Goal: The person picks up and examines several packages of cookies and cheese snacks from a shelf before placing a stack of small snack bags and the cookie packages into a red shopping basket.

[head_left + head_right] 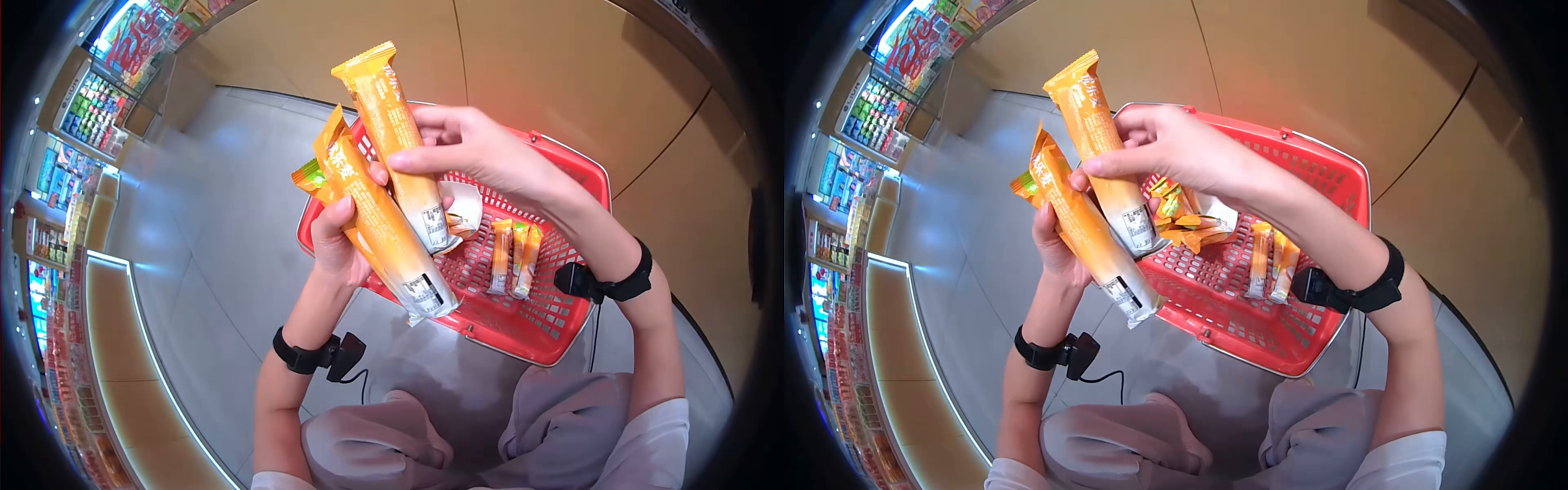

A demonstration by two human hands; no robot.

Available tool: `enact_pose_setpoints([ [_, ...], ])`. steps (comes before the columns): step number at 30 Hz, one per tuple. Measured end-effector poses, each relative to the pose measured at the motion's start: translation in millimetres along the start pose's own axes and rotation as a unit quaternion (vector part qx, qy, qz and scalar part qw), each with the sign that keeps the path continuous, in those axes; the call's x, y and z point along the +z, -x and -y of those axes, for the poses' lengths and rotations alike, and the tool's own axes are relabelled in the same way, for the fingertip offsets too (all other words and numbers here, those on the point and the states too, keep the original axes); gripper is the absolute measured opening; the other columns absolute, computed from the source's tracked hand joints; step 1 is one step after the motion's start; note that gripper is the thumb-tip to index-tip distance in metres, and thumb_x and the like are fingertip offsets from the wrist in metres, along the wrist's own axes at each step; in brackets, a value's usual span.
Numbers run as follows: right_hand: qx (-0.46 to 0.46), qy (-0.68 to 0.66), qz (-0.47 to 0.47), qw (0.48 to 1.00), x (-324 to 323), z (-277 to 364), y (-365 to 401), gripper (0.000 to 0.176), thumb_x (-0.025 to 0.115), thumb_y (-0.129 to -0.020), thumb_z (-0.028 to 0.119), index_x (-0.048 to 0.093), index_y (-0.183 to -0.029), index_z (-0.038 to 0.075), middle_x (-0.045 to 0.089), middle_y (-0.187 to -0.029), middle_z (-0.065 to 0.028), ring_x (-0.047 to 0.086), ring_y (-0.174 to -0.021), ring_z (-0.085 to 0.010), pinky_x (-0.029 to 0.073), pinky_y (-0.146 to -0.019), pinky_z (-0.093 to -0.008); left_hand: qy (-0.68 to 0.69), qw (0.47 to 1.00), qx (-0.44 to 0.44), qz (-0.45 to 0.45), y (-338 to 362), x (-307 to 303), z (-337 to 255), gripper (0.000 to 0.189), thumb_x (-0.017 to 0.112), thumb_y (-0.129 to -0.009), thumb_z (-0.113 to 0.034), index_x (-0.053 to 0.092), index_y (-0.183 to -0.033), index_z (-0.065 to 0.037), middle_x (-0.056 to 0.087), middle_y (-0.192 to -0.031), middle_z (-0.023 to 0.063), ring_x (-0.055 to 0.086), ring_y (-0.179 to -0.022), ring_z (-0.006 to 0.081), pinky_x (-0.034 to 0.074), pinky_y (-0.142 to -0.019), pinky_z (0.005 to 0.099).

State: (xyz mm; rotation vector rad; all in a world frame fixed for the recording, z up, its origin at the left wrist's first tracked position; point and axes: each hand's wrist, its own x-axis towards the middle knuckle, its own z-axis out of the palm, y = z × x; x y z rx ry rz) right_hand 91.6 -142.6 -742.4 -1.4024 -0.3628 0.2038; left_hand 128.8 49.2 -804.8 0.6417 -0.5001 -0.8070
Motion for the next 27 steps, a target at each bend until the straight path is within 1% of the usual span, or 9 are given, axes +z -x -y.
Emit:
enact_pose_setpoints([
  [4,-0.100,0.020,-0.062,0.993,-2,-14,-1,0.034,0.064,-0.081,0.020,0.054,-0.101,-0.004,0.063,-0.087,-0.0068,0.057,-0.081,-0.0081,0.045,-0.072,-0.0225,-0.072,0.993,0.057,-0.068,-2,10,-1,0.035,0.058,-0.081,-0.029,0.047,-0.107,-0.008,0.046,-0.116,0.0120,0.048,-0.109,0.0285,0.040,-0.095,0.0457],
  [5,-0.111,0.027,-0.083,0.990,-1,-11,0,0.033,0.063,-0.081,0.021,0.054,-0.101,-0.004,0.062,-0.087,-0.0061,0.057,-0.080,-0.0077,0.045,-0.073,-0.0225,-0.028,0.991,0.060,-0.113,-1,20,-6,0.031,0.055,-0.084,-0.022,0.046,-0.109,-0.005,0.050,-0.110,0.0103,0.053,-0.101,0.0236,0.041,-0.094,0.0408],
  [12,-0.143,0.138,-0.048,0.979,-1,-22,5,0.037,0.062,-0.081,0.027,0.058,-0.105,-0.001,0.060,-0.087,-0.0052,0.054,-0.074,-0.0091,0.043,-0.069,-0.0241,-0.132,0.965,0.120,-0.193,0,28,-19,0.034,0.053,-0.086,-0.021,0.044,-0.113,-0.003,0.052,-0.113,0.0107,0.051,-0.107,0.0213,0.040,-0.093,0.0371],
  [13,-0.156,0.146,-0.064,0.975,2,-22,6,0.038,0.063,-0.080,0.026,0.057,-0.106,-0.001,0.061,-0.084,-0.0084,0.058,-0.075,-0.0137,0.044,-0.070,-0.0270,-0.109,0.965,0.130,-0.201,0,33,-21,0.035,0.053,-0.086,-0.023,0.044,-0.114,-0.004,0.053,-0.109,0.0097,0.052,-0.103,0.0205,0.040,-0.093,0.0369],
  [16,-0.243,0.275,-0.136,0.920,1,-23,8,0.039,0.063,-0.078,0.024,0.057,-0.107,-0.001,0.062,-0.084,-0.0121,0.061,-0.077,-0.0204,0.046,-0.070,-0.0302,-0.046,0.985,0.127,-0.105,2,18,-25,0.036,0.053,-0.086,-0.025,0.043,-0.113,-0.005,0.053,-0.103,0.0089,0.051,-0.097,0.0178,0.041,-0.092,0.0358],
  [17,-0.235,0.280,-0.133,0.921,1,-22,8,0.038,0.063,-0.078,0.024,0.057,-0.106,-0.001,0.062,-0.085,-0.0130,0.061,-0.078,-0.0225,0.046,-0.070,-0.0311,-0.012,0.983,0.145,-0.115,2,17,-25,0.037,0.055,-0.085,-0.027,0.043,-0.112,-0.006,0.052,-0.097,0.0085,0.050,-0.093,0.0168,0.041,-0.091,0.0345],
  [20,-0.217,0.298,-0.131,0.920,1,-21,11,0.037,0.064,-0.077,0.023,0.057,-0.106,0.001,0.062,-0.086,-0.0145,0.061,-0.080,-0.0271,0.047,-0.070,-0.0331,0.033,0.989,0.144,-0.008,3,12,-27,0.034,0.050,-0.086,-0.024,0.044,-0.113,-0.004,0.054,-0.101,0.0120,0.054,-0.101,0.0224,0.043,-0.092,0.0387],
  [23,-0.231,0.334,-0.141,0.903,3,-19,12,0.035,0.064,-0.076,0.023,0.058,-0.104,0.002,0.062,-0.086,-0.0136,0.060,-0.078,-0.0280,0.047,-0.070,-0.0340,0.041,0.989,0.141,-0.020,3,14,-26,0.034,0.050,-0.086,-0.024,0.044,-0.114,-0.005,0.055,-0.105,0.0140,0.054,-0.101,0.0237,0.043,-0.092,0.0393],
  [27,-0.274,0.436,-0.186,0.837,7,-17,13,0.034,0.065,-0.074,0.022,0.059,-0.104,0.007,0.060,-0.085,-0.0112,0.060,-0.073,-0.0269,0.048,-0.066,-0.0352,0.056,0.988,0.144,0.003,2,20,-27,0.034,0.051,-0.086,-0.024,0.044,-0.113,-0.005,0.055,-0.106,0.0149,0.054,-0.101,0.0244,0.043,-0.092,0.0388],
])
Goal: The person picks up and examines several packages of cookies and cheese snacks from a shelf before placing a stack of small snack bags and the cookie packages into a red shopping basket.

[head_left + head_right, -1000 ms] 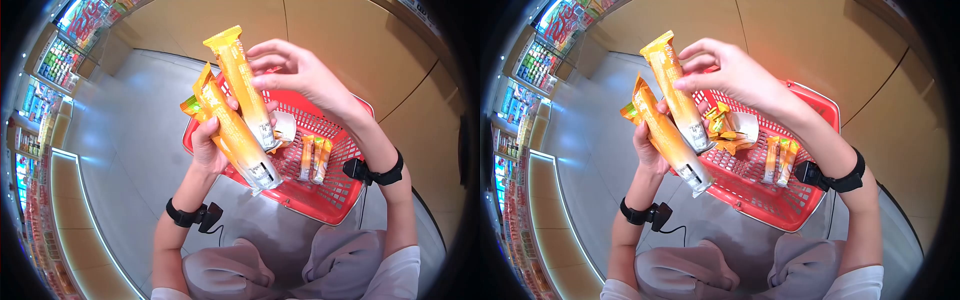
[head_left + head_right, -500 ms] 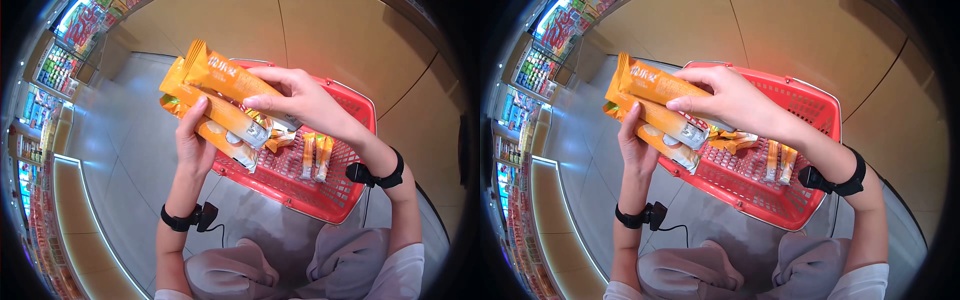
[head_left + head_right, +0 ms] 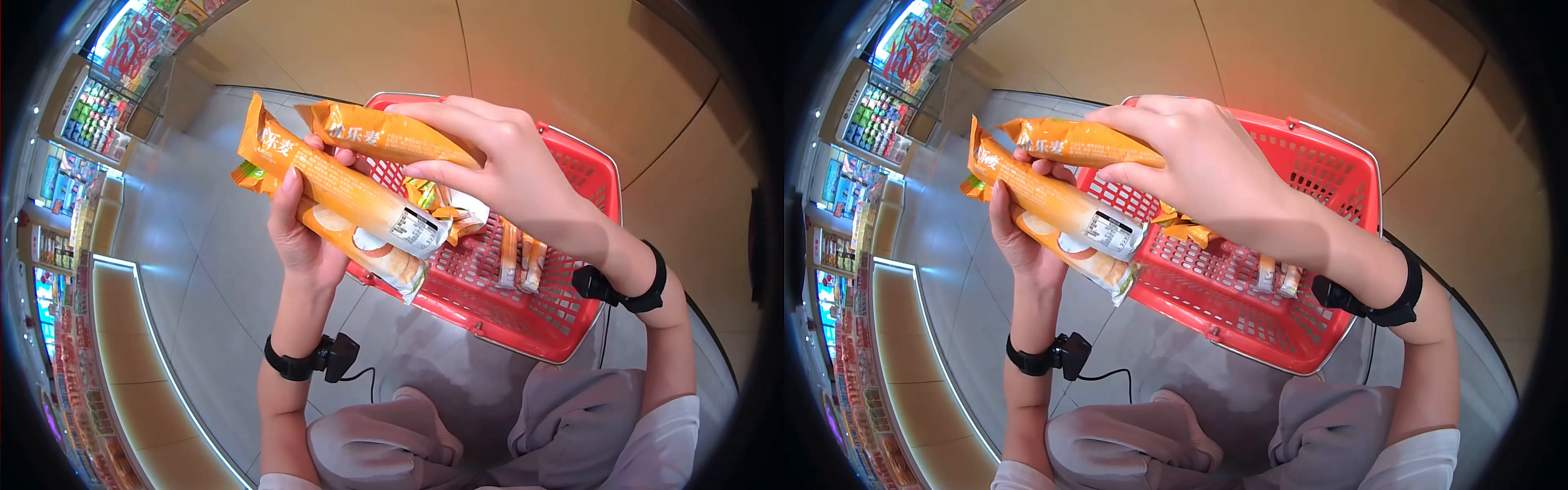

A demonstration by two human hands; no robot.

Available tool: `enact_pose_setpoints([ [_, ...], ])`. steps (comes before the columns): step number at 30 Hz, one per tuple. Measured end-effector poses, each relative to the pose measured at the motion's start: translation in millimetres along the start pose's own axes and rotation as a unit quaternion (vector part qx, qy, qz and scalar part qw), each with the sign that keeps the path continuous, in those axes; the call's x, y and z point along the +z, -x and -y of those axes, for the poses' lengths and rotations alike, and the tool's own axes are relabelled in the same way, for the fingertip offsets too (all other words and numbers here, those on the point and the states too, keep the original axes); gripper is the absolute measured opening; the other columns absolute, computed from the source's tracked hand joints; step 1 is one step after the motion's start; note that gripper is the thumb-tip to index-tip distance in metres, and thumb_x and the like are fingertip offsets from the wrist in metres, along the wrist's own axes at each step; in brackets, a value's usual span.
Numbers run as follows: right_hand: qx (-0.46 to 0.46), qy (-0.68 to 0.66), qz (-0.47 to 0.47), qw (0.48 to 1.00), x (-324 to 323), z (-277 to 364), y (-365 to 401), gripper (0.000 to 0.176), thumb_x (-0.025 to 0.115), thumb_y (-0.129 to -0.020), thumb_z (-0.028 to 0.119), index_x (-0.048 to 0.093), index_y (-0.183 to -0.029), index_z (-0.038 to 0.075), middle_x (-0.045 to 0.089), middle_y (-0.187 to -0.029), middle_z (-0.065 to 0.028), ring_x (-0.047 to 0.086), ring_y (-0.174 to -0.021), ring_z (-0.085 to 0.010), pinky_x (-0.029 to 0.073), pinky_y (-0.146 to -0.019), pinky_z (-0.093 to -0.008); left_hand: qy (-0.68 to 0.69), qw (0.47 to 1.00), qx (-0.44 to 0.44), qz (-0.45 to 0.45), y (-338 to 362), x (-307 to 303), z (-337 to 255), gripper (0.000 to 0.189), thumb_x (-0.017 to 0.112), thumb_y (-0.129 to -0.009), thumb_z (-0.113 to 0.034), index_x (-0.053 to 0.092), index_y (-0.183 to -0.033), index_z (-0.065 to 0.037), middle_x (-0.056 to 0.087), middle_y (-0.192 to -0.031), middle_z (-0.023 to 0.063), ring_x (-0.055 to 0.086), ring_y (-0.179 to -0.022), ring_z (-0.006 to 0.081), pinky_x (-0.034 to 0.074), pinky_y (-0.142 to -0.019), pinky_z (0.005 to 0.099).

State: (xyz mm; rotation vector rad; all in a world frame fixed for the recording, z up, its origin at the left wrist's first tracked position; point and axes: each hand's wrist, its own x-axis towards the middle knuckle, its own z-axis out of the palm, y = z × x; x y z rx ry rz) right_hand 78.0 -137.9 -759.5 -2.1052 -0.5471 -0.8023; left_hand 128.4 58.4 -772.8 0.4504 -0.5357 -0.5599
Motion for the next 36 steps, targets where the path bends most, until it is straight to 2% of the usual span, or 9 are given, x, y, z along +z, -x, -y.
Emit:
enact_pose_setpoints([
  [4,-0.051,0.105,-0.031,0.993,-3,7,2,0.036,0.067,-0.070,0.019,0.060,-0.105,0.011,0.056,-0.081,-0.0077,0.059,-0.068,-0.0231,0.048,-0.061,-0.0334,-0.016,1.000,0.009,-0.023,1,-4,0,0.040,0.051,-0.085,-0.024,0.042,-0.118,-0.004,0.056,-0.105,0.0149,0.055,-0.099,0.0248,0.042,-0.093,0.0396],
  [10,-0.092,0.147,-0.046,0.984,-3,5,2,0.045,0.067,-0.066,0.013,0.059,-0.110,0.010,0.054,-0.075,-0.0052,0.055,-0.063,-0.0186,0.046,-0.057,-0.0299,-0.012,1.000,0.004,-0.016,1,-1,1,0.047,0.051,-0.084,-0.026,0.038,-0.124,-0.004,0.058,-0.100,0.0147,0.055,-0.098,0.0252,0.042,-0.091,0.0403],
  [16,-0.079,0.120,-0.040,0.989,-2,7,3,0.038,0.068,-0.068,0.017,0.059,-0.105,0.011,0.055,-0.079,-0.0069,0.058,-0.066,-0.0215,0.048,-0.058,-0.0317,-0.010,1.000,0.012,-0.017,3,-3,1,0.046,0.052,-0.084,-0.027,0.039,-0.123,-0.005,0.058,-0.099,0.0143,0.054,-0.098,0.0254,0.043,-0.091,0.0404],
  [19,-0.081,0.116,-0.039,0.989,-3,6,3,0.044,0.067,-0.068,0.014,0.058,-0.111,0.010,0.054,-0.075,-0.0069,0.055,-0.063,-0.0204,0.046,-0.057,-0.0304,-0.008,1.000,0.016,-0.021,3,-3,1,0.044,0.052,-0.084,-0.026,0.041,-0.122,-0.006,0.057,-0.099,0.0144,0.053,-0.099,0.0258,0.043,-0.091,0.0404],
  [22,-0.061,0.103,-0.018,0.993,-5,9,2,0.041,0.067,-0.071,0.015,0.058,-0.111,0.008,0.057,-0.081,-0.0081,0.057,-0.067,-0.0203,0.047,-0.061,-0.0293,0.008,0.999,0.015,-0.030,3,-3,1,0.040,0.052,-0.085,-0.027,0.043,-0.118,-0.006,0.056,-0.099,0.0147,0.053,-0.099,0.0261,0.043,-0.091,0.0402],
  [25,-0.045,-0.034,-0.015,0.998,2,-4,-2,0.030,0.062,-0.079,0.023,0.060,-0.103,0.004,0.061,-0.083,-0.0090,0.059,-0.067,-0.0200,0.048,-0.061,-0.0289,0.036,0.999,0.005,-0.025,2,-2,1,0.036,0.051,-0.086,-0.027,0.046,-0.114,-0.005,0.056,-0.099,0.0147,0.053,-0.099,0.0260,0.043,-0.092,0.0395],
  [28,0.184,-0.249,0.136,0.941,-14,-1,-6,0.032,0.055,-0.086,0.027,0.060,-0.101,0.000,0.062,-0.082,-0.0065,0.057,-0.071,-0.0121,0.046,-0.066,-0.0250,0.057,0.998,-0.003,-0.018,-1,-1,0,0.033,0.051,-0.087,-0.027,0.047,-0.110,-0.004,0.056,-0.099,0.0145,0.053,-0.100,0.0259,0.043,-0.093,0.0385],
  [31,0.199,-0.321,0.170,0.910,-15,-7,-8,0.032,0.052,-0.088,0.026,0.059,-0.102,-0.003,0.059,-0.083,-0.0026,0.052,-0.075,-0.0066,0.043,-0.071,-0.0223,0.060,0.997,-0.013,-0.041,-1,0,0,0.031,0.051,-0.088,-0.025,0.048,-0.109,-0.003,0.056,-0.098,0.0144,0.053,-0.101,0.0258,0.043,-0.093,0.0372],
  [36,0.240,-0.363,0.181,0.882,-19,-6,-9,0.029,0.050,-0.090,0.022,0.059,-0.098,-0.004,0.058,-0.090,-0.0007,0.052,-0.081,-0.0063,0.042,-0.075,-0.0214,0.075,0.995,-0.019,-0.060,-3,0,0,0.029,0.052,-0.087,-0.024,0.050,-0.107,-0.002,0.056,-0.098,0.0143,0.053,-0.100,0.0258,0.044,-0.093,0.0361],
])
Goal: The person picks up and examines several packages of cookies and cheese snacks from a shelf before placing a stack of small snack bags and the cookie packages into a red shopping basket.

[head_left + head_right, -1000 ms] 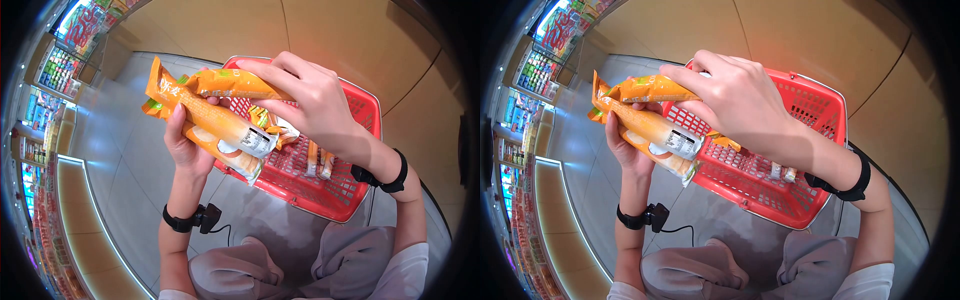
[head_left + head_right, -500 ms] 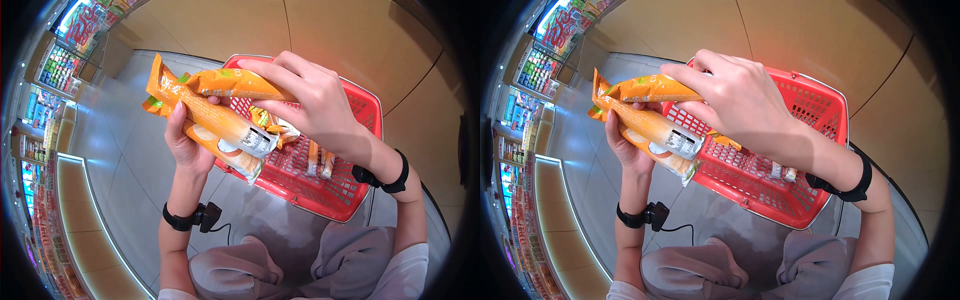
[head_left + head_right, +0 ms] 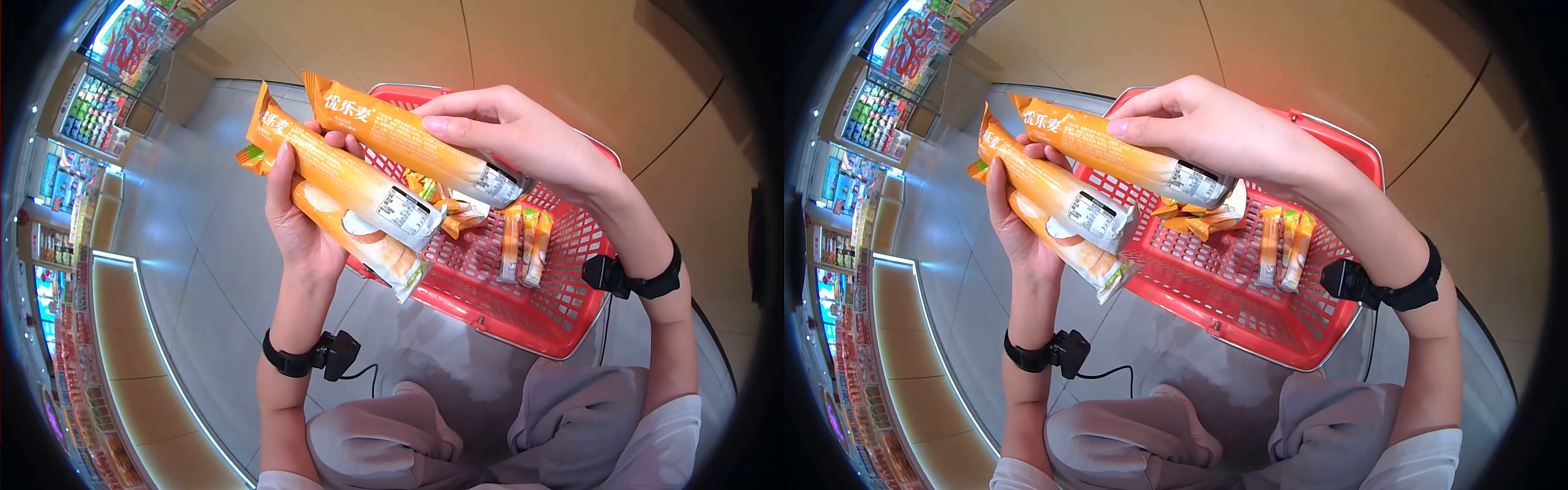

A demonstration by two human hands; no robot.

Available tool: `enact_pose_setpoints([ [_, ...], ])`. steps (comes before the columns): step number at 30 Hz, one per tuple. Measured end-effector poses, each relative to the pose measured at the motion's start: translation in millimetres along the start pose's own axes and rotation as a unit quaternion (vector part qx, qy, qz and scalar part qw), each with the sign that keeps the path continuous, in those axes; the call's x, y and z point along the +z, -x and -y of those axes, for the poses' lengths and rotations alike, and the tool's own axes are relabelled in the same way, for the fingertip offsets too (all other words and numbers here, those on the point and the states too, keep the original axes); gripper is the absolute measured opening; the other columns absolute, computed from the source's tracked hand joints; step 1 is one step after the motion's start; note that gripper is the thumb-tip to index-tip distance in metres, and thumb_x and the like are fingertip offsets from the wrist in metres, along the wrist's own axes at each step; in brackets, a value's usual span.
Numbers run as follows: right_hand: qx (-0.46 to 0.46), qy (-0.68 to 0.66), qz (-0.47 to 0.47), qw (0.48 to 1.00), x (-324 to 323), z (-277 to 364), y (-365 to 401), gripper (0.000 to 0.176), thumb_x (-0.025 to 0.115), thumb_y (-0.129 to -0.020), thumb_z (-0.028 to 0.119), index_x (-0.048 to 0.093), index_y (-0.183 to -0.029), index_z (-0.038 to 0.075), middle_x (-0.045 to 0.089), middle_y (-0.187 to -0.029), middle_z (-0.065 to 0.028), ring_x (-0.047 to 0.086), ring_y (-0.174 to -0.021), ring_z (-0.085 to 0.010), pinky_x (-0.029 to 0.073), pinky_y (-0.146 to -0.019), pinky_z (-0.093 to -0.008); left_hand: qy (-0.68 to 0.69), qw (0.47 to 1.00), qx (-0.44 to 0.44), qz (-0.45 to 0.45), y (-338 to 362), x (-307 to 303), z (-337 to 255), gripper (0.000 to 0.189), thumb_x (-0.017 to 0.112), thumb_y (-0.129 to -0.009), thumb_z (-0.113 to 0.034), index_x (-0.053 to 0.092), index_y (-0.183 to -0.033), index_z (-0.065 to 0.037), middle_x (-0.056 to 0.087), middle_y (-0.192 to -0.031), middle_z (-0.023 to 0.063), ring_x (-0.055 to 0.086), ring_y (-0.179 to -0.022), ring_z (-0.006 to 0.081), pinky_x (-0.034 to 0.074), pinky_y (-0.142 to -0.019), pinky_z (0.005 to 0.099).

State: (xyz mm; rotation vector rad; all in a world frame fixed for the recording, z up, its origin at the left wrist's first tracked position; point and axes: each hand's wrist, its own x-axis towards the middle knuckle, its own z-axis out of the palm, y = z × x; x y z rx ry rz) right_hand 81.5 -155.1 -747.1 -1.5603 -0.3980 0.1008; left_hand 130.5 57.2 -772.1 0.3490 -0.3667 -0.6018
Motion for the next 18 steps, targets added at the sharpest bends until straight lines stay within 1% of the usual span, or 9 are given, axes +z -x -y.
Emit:
enact_pose_setpoints([
  [5,0.022,-0.017,-0.003,1.000,-1.4,2.4,1.4,0.028,0.050,-0.090,0.021,0.059,-0.097,-0.004,0.058,-0.091,0.0001,0.052,-0.082,-0.0055,0.043,-0.076,-0.0209,-0.002,1.000,0.001,-0.002,-0.1,-0.8,0.3,0.030,0.053,-0.087,-0.024,0.050,-0.106,-0.002,0.056,-0.098,0.0143,0.054,-0.099,0.0256,0.044,-0.093,0.0358],
  [9,0.018,-0.027,-0.009,0.999,-1.3,1.3,1.0,0.027,0.051,-0.089,0.022,0.060,-0.096,-0.003,0.059,-0.087,0.0004,0.052,-0.078,-0.0045,0.043,-0.073,-0.0204,0.000,1.000,0.004,0.001,-0.3,-1.4,-0.6,0.031,0.054,-0.086,-0.024,0.049,-0.106,-0.001,0.056,-0.097,0.0145,0.054,-0.099,0.0256,0.043,-0.093,0.0354],
  [12,0.031,-0.027,-0.009,0.999,-2.7,3.1,1.2,0.027,0.051,-0.089,0.022,0.060,-0.096,-0.002,0.059,-0.083,0.0003,0.053,-0.075,-0.0040,0.044,-0.070,-0.0199,-0.017,1.000,0.010,0.002,-0.2,-1.9,-1.7,0.033,0.056,-0.086,-0.023,0.048,-0.108,0.000,0.056,-0.096,0.0116,0.053,-0.101,0.0246,0.043,-0.093,0.0350],
  [14,0.036,-0.031,-0.019,0.999,-2.5,3.4,1.8,0.026,0.051,-0.089,0.022,0.060,-0.096,-0.002,0.060,-0.082,-0.0001,0.053,-0.074,-0.0037,0.044,-0.069,-0.0196,-0.021,1.000,0.011,0.000,-0.3,-1.8,-1.6,0.033,0.056,-0.086,-0.023,0.048,-0.108,0.000,0.056,-0.096,0.0117,0.053,-0.100,0.0247,0.043,-0.093,0.0349],
  [18,0.050,-0.062,-0.012,0.997,-4.2,1.5,2.1,0.027,0.051,-0.089,0.022,0.060,-0.095,-0.002,0.060,-0.082,-0.0007,0.054,-0.073,-0.0034,0.044,-0.068,-0.0193,-0.015,1.000,0.004,-0.001,0.3,-1.1,-0.5,0.033,0.057,-0.085,-0.023,0.048,-0.108,0.000,0.056,-0.096,0.0118,0.053,-0.100,0.0247,0.043,-0.093,0.0348],
])
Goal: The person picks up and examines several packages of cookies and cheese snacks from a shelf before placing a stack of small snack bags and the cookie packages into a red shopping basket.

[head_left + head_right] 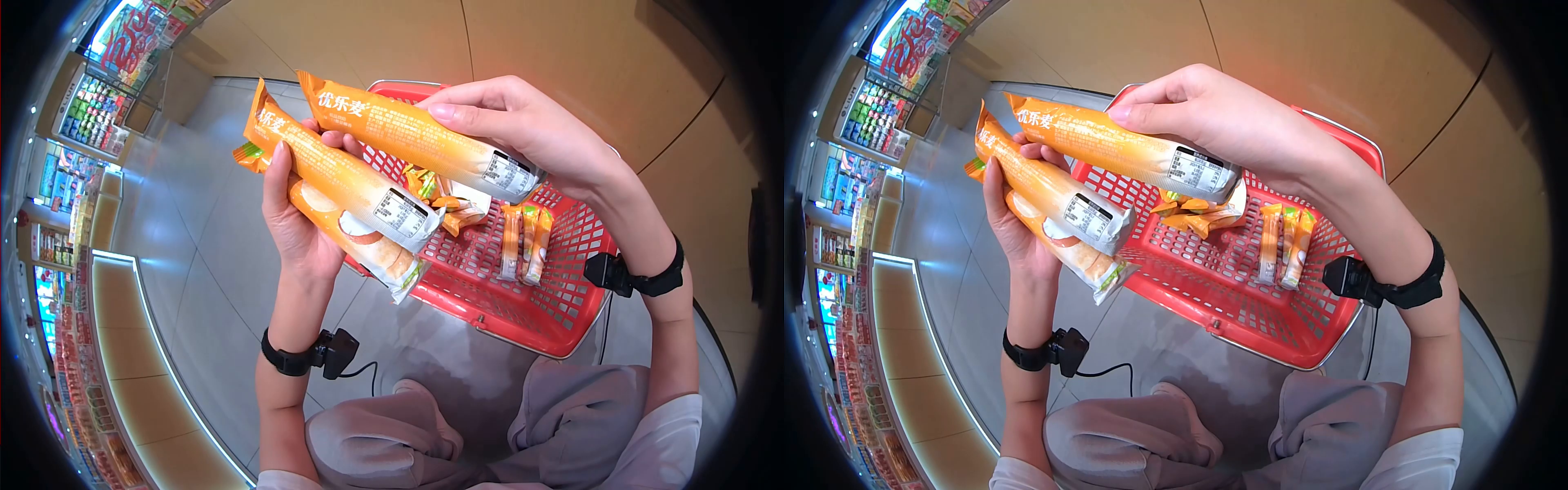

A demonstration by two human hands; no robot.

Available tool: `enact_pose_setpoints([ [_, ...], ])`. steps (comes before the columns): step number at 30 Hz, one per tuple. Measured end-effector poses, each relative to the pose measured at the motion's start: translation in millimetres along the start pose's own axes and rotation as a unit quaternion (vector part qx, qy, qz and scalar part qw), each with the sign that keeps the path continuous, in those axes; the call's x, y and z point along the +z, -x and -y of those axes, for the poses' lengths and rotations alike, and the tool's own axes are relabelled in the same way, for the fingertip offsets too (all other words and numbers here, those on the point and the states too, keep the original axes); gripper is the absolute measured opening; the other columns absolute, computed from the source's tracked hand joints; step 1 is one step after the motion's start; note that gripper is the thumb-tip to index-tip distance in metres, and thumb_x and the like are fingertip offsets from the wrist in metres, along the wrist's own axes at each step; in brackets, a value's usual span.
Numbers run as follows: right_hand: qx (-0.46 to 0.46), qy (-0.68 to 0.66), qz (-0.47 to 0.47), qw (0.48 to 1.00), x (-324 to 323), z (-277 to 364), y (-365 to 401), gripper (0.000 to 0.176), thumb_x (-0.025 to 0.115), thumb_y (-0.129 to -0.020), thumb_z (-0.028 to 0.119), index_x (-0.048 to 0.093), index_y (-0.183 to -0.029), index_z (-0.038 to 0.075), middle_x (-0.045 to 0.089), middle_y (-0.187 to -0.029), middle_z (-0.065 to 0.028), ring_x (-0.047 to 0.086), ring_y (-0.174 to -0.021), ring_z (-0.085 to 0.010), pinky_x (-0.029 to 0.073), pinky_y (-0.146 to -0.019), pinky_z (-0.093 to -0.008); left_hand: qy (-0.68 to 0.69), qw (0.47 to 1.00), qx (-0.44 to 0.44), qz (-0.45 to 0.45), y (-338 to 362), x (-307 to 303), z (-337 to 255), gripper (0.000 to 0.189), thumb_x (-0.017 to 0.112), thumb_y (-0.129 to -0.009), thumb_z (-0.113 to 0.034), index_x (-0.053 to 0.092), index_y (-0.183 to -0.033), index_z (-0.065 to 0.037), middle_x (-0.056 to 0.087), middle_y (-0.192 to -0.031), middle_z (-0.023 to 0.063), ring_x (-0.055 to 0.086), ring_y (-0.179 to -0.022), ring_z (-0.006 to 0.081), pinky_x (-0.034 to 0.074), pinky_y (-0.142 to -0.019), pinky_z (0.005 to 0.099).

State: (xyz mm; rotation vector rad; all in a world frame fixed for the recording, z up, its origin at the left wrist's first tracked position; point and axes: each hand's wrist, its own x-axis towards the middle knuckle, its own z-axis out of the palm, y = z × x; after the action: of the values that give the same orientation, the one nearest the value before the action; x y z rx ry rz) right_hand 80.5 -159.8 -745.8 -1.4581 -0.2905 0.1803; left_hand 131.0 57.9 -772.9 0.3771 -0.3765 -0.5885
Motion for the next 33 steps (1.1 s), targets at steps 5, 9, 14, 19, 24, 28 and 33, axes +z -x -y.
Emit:
enact_pose_setpoints([
  [5,-0.008,0.005,0.000,1.000,-1,-1,0,0.027,0.052,-0.088,0.022,0.060,-0.098,-0.002,0.060,-0.084,-0.0020,0.054,-0.074,-0.0035,0.045,-0.068,-0.0192,0.001,1.000,-0.005,0.000,0,-1,0,0.032,0.057,-0.085,-0.023,0.049,-0.107,-0.002,0.057,-0.096,0.0116,0.052,-0.100,0.0252,0.043,-0.092,0.0347],
  [9,-0.083,0.022,-0.026,0.996,-2,-2,-1,0.031,0.052,-0.088,0.022,0.057,-0.105,-0.003,0.061,-0.091,-0.0047,0.056,-0.081,-0.0059,0.045,-0.073,-0.0206,-0.011,0.998,-0.014,0.055,-21,3,-7,0.029,0.053,-0.086,-0.023,0.050,-0.106,-0.001,0.058,-0.095,0.0158,0.055,-0.096,0.0243,0.041,-0.095,0.0354],
  [14,-0.123,0.065,-0.034,0.990,0,7,5,0.035,0.051,-0.088,0.022,0.053,-0.113,-0.003,0.060,-0.100,-0.0077,0.057,-0.089,-0.0091,0.045,-0.079,-0.0228,-0.027,0.991,-0.033,0.124,-37,3,-8,0.033,0.058,-0.082,-0.026,0.048,-0.106,-0.005,0.053,-0.089,0.0110,0.052,-0.091,0.0203,0.042,-0.092,0.0335],
  [19,-0.090,0.030,0.007,0.995,1,4,7,0.034,0.050,-0.088,0.022,0.053,-0.112,-0.002,0.059,-0.099,-0.0059,0.055,-0.091,-0.0099,0.043,-0.081,-0.0238,-0.046,0.996,0.004,0.078,-18,-8,-5,0.036,0.063,-0.076,-0.029,0.049,-0.103,-0.009,0.052,-0.087,0.0092,0.053,-0.084,0.0174,0.043,-0.087,0.0329],
  [24,-0.088,0.017,0.029,0.996,12,2,6,0.034,0.051,-0.089,0.028,0.056,-0.106,-0.001,0.059,-0.092,-0.0043,0.053,-0.085,-0.0078,0.043,-0.076,-0.0224,-0.084,0.993,0.004,0.079,-4,-10,-9,0.038,0.064,-0.074,-0.032,0.048,-0.101,-0.011,0.054,-0.083,0.0090,0.054,-0.080,0.0188,0.043,-0.083,0.0333],
  [28,-0.047,0.030,0.038,0.998,12,-5,4,0.053,0.041,-0.090,0.048,0.058,-0.103,0.000,0.059,-0.088,-0.0041,0.052,-0.081,-0.0080,0.042,-0.076,-0.0237,-0.124,0.990,-0.003,0.071,2,-11,-11,0.042,0.065,-0.074,-0.035,0.045,-0.101,-0.011,0.054,-0.080,0.0093,0.054,-0.080,0.0196,0.044,-0.082,0.0330],
  [33,-0.038,0.045,0.084,0.995,14,-7,6,0.075,0.018,-0.087,0.062,0.047,-0.119,0.000,0.061,-0.091,-0.0106,0.060,-0.071,-0.0117,0.048,-0.064,-0.0223,-0.108,0.993,0.008,0.053,5,-6,-6,0.043,0.066,-0.072,-0.036,0.044,-0.101,-0.011,0.054,-0.077,0.0088,0.054,-0.078,0.0198,0.045,-0.080,0.0320],
])
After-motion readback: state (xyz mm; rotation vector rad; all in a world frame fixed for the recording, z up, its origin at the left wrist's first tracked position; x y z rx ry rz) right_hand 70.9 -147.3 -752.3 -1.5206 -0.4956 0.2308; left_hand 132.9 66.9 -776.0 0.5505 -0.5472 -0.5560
